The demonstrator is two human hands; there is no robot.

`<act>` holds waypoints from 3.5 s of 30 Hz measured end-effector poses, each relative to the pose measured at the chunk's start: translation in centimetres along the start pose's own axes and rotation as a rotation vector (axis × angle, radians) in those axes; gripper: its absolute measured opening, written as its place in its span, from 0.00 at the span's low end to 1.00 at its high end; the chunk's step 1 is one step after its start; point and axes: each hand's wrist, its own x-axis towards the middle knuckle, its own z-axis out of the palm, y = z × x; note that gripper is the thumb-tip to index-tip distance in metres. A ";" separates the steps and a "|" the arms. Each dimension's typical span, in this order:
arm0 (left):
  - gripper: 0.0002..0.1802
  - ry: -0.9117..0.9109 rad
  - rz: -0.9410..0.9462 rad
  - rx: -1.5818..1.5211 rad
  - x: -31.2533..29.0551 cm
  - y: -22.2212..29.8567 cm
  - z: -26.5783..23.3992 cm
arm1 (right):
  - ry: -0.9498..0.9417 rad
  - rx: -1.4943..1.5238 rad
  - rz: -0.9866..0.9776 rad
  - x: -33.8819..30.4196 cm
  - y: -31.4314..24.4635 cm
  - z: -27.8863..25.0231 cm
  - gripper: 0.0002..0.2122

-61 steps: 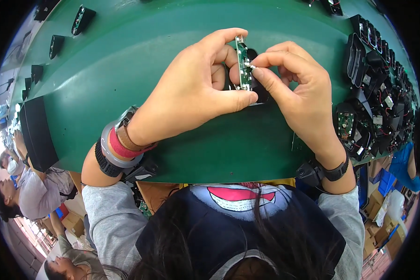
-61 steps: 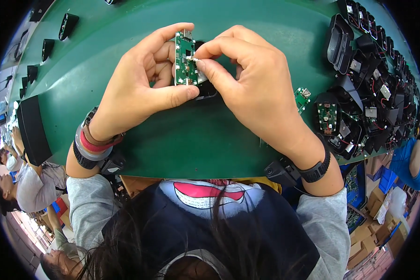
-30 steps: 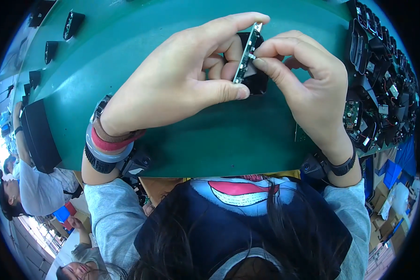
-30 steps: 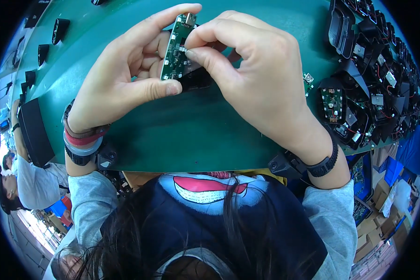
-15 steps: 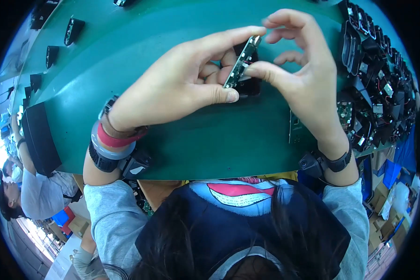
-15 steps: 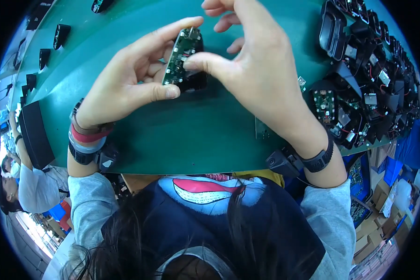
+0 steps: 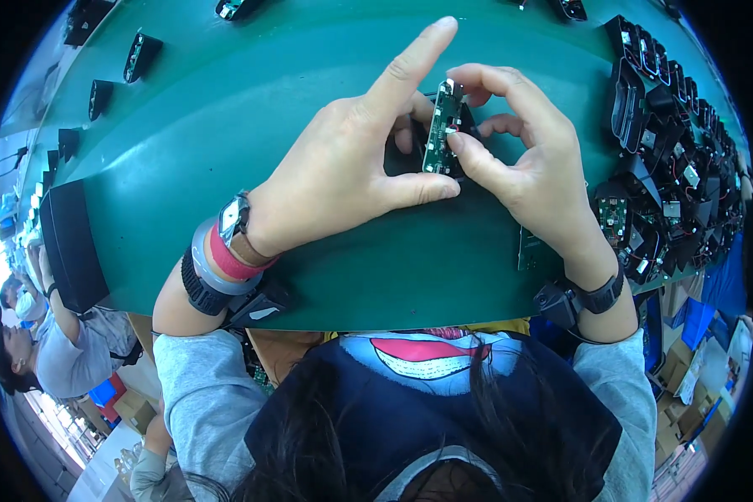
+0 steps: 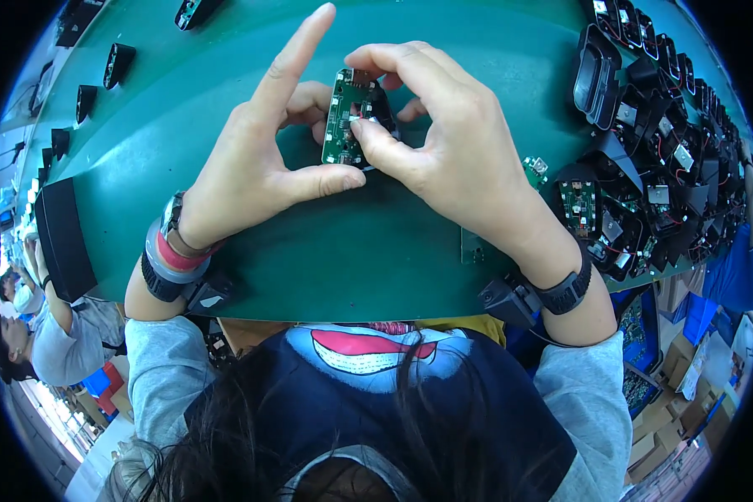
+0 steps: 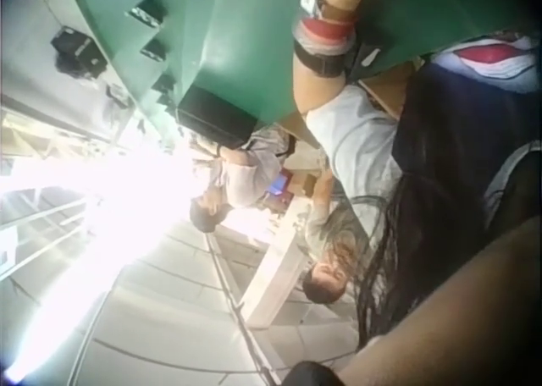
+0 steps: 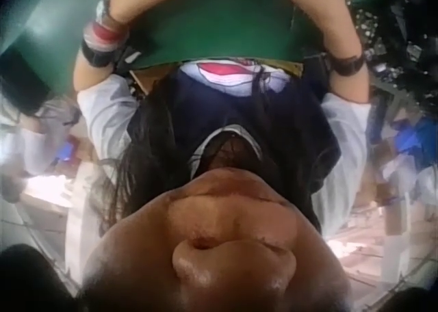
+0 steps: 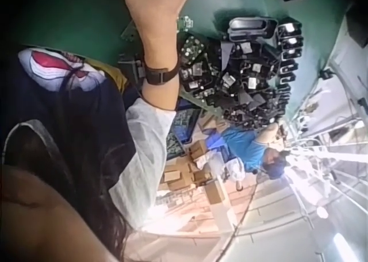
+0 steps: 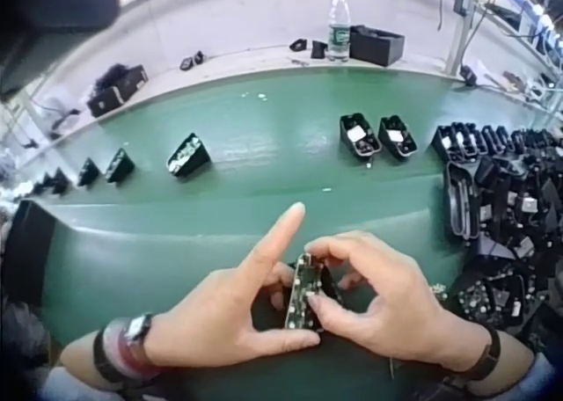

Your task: The person picks up a circuit board and a plastic housing, connects a wire to the board, and presses the board into the housing. They then place the assembled unit on the workbench and reach into a bin to retrieve another circuit board.

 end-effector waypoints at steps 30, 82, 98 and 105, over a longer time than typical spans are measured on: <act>0.22 0.062 0.040 0.432 -0.4 0.5 0.4 | -0.039 -0.342 -0.034 -1.4 -2.0 -1.8 0.10; 0.27 -0.136 0.530 0.834 29.1 -3.6 6.4 | 0.211 -0.333 -0.340 -1.5 -1.1 -1.2 0.05; 0.22 0.264 0.509 0.692 26.2 -6.6 4.5 | 0.125 -0.341 -0.395 -1.7 -0.1 -0.3 0.05; 0.31 0.005 0.493 1.009 29.3 -2.0 5.9 | 0.105 -0.355 -0.367 -1.7 0.3 -0.5 0.04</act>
